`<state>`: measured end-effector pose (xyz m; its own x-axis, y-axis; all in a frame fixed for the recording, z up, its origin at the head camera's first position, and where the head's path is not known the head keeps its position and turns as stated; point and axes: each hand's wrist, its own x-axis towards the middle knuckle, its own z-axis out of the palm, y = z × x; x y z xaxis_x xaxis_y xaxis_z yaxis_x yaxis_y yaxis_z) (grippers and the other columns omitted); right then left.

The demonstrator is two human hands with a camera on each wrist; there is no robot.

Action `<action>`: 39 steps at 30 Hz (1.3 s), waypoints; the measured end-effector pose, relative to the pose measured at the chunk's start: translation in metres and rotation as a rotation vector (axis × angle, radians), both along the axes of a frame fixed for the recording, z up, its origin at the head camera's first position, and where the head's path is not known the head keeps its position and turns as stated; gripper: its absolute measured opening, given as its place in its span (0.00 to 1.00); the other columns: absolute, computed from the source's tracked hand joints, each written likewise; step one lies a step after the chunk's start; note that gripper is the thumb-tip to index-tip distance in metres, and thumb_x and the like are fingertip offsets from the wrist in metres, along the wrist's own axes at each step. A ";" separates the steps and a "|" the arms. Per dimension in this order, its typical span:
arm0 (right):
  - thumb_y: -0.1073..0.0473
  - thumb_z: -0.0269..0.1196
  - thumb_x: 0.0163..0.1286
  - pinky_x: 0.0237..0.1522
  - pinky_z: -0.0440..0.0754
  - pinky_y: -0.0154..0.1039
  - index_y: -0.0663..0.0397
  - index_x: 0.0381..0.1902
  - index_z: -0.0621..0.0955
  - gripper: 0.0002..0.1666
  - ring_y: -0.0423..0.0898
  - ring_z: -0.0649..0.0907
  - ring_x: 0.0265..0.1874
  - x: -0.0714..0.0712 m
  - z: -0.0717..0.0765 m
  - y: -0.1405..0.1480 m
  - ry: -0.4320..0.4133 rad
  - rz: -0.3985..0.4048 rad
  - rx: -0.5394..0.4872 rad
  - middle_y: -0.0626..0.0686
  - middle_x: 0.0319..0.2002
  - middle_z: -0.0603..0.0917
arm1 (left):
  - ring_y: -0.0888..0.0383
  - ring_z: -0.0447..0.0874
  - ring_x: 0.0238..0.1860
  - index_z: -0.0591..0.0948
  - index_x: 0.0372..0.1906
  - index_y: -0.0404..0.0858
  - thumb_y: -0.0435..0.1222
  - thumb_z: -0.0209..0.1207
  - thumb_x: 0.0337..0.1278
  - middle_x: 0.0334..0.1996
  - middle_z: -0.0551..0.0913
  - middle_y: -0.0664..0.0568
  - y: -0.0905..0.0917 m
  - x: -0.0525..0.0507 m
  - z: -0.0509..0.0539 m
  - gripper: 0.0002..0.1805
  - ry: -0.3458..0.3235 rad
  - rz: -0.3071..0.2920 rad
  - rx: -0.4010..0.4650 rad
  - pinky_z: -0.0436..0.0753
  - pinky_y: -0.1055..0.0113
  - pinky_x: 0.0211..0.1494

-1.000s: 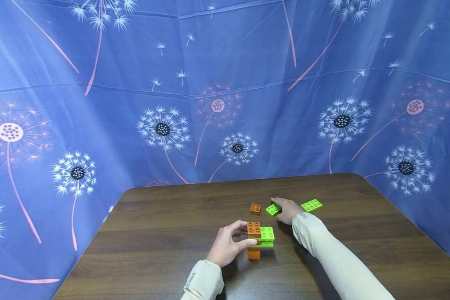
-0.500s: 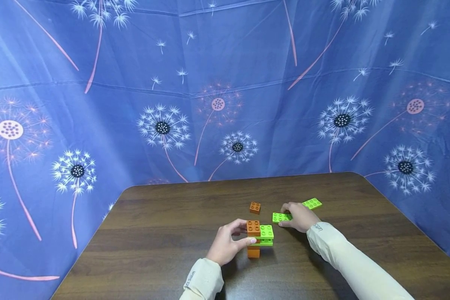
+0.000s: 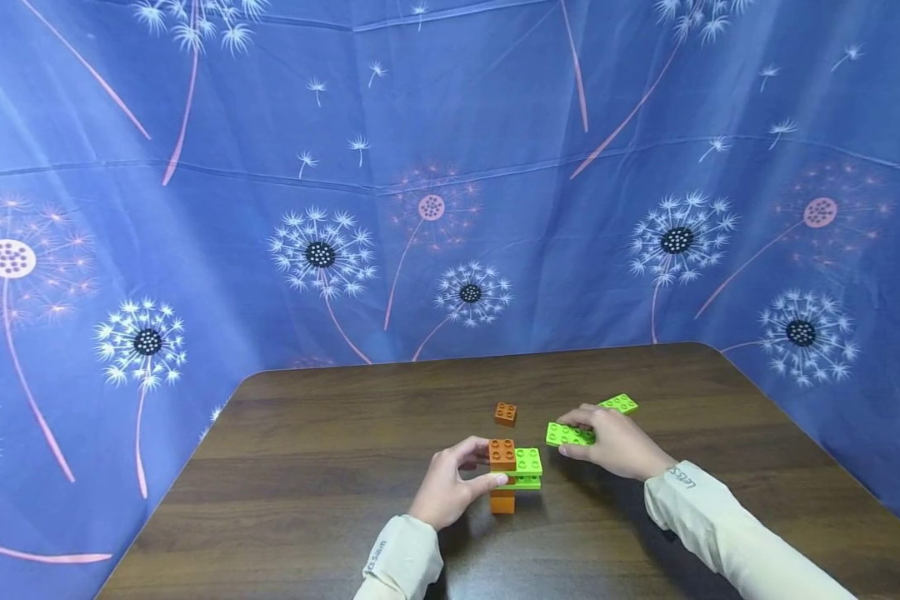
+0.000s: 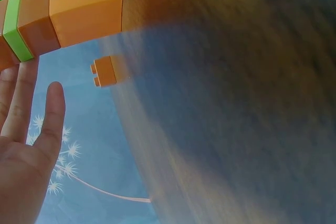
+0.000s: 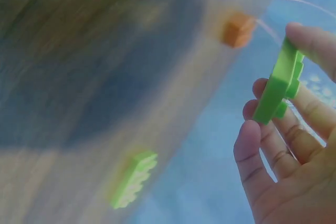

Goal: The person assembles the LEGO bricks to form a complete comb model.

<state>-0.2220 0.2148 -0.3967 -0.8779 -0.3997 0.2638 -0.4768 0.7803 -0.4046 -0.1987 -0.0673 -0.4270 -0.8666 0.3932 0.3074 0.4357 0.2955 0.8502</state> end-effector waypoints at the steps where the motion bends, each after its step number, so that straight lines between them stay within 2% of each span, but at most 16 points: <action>1: 0.53 0.74 0.63 0.52 0.81 0.56 0.58 0.53 0.85 0.23 0.56 0.85 0.49 0.003 0.003 -0.001 0.005 0.010 -0.016 0.53 0.47 0.87 | 0.57 0.86 0.48 0.83 0.51 0.37 0.36 0.72 0.57 0.45 0.88 0.49 0.000 0.000 0.000 0.18 -0.001 -0.001 -0.001 0.81 0.52 0.57; 5: 0.51 0.73 0.64 0.51 0.81 0.54 0.54 0.55 0.85 0.24 0.52 0.84 0.49 0.014 0.015 -0.003 -0.005 0.028 -0.073 0.49 0.48 0.86 | 0.57 0.86 0.48 0.83 0.52 0.37 0.36 0.72 0.58 0.45 0.88 0.49 0.000 0.000 0.000 0.18 0.001 -0.002 -0.005 0.81 0.52 0.57; 9: 0.49 0.72 0.66 0.41 0.80 0.42 0.50 0.56 0.84 0.23 0.40 0.81 0.38 0.023 0.025 -0.008 -0.026 0.063 -0.128 0.42 0.45 0.84 | 0.56 0.86 0.48 0.84 0.52 0.37 0.36 0.72 0.58 0.45 0.88 0.49 0.000 0.000 0.000 0.18 -0.001 -0.002 -0.002 0.81 0.51 0.57; 12: 0.49 0.71 0.67 0.33 0.76 0.35 0.50 0.56 0.84 0.22 0.35 0.76 0.30 0.027 0.031 -0.014 -0.009 0.120 -0.169 0.41 0.44 0.84 | 0.55 0.86 0.48 0.83 0.52 0.37 0.36 0.72 0.58 0.45 0.88 0.49 -0.001 0.000 0.001 0.18 0.003 0.000 -0.004 0.81 0.52 0.57; 18: 0.51 0.69 0.69 0.31 0.78 0.35 0.52 0.58 0.83 0.22 0.34 0.76 0.29 0.030 0.039 -0.031 0.025 0.216 -0.202 0.41 0.44 0.84 | 0.56 0.86 0.49 0.83 0.52 0.37 0.36 0.71 0.58 0.46 0.88 0.49 -0.001 0.000 0.000 0.18 0.008 -0.002 -0.013 0.81 0.54 0.57; 24: 0.50 0.67 0.71 0.30 0.79 0.33 0.52 0.60 0.82 0.22 0.32 0.77 0.28 0.030 0.043 -0.044 -0.002 0.272 -0.190 0.45 0.48 0.86 | 0.55 0.85 0.49 0.83 0.53 0.37 0.36 0.71 0.58 0.46 0.88 0.49 -0.001 0.000 0.000 0.18 0.014 -0.004 -0.018 0.81 0.56 0.57; 30: 0.52 0.67 0.72 0.36 0.80 0.35 0.53 0.63 0.80 0.25 0.34 0.80 0.34 0.030 0.046 -0.054 -0.008 0.298 -0.160 0.50 0.53 0.86 | 0.54 0.86 0.49 0.83 0.53 0.37 0.36 0.71 0.58 0.46 0.88 0.49 -0.001 0.000 0.000 0.18 0.013 -0.007 -0.016 0.81 0.56 0.57; 35: 0.50 0.66 0.72 0.40 0.79 0.37 0.50 0.61 0.82 0.22 0.33 0.77 0.32 0.030 0.048 -0.060 0.013 0.319 -0.087 0.45 0.49 0.85 | 0.56 0.86 0.49 0.83 0.53 0.37 0.36 0.71 0.58 0.46 0.88 0.49 -0.002 0.000 -0.001 0.18 0.020 -0.010 -0.017 0.81 0.57 0.57; 39: 0.49 0.67 0.72 0.40 0.79 0.39 0.50 0.60 0.83 0.22 0.34 0.79 0.36 0.028 0.051 -0.062 0.016 0.327 -0.051 0.42 0.46 0.84 | 0.57 0.85 0.49 0.83 0.53 0.38 0.37 0.71 0.58 0.46 0.88 0.50 -0.001 -0.001 -0.001 0.18 0.026 -0.006 -0.021 0.81 0.57 0.56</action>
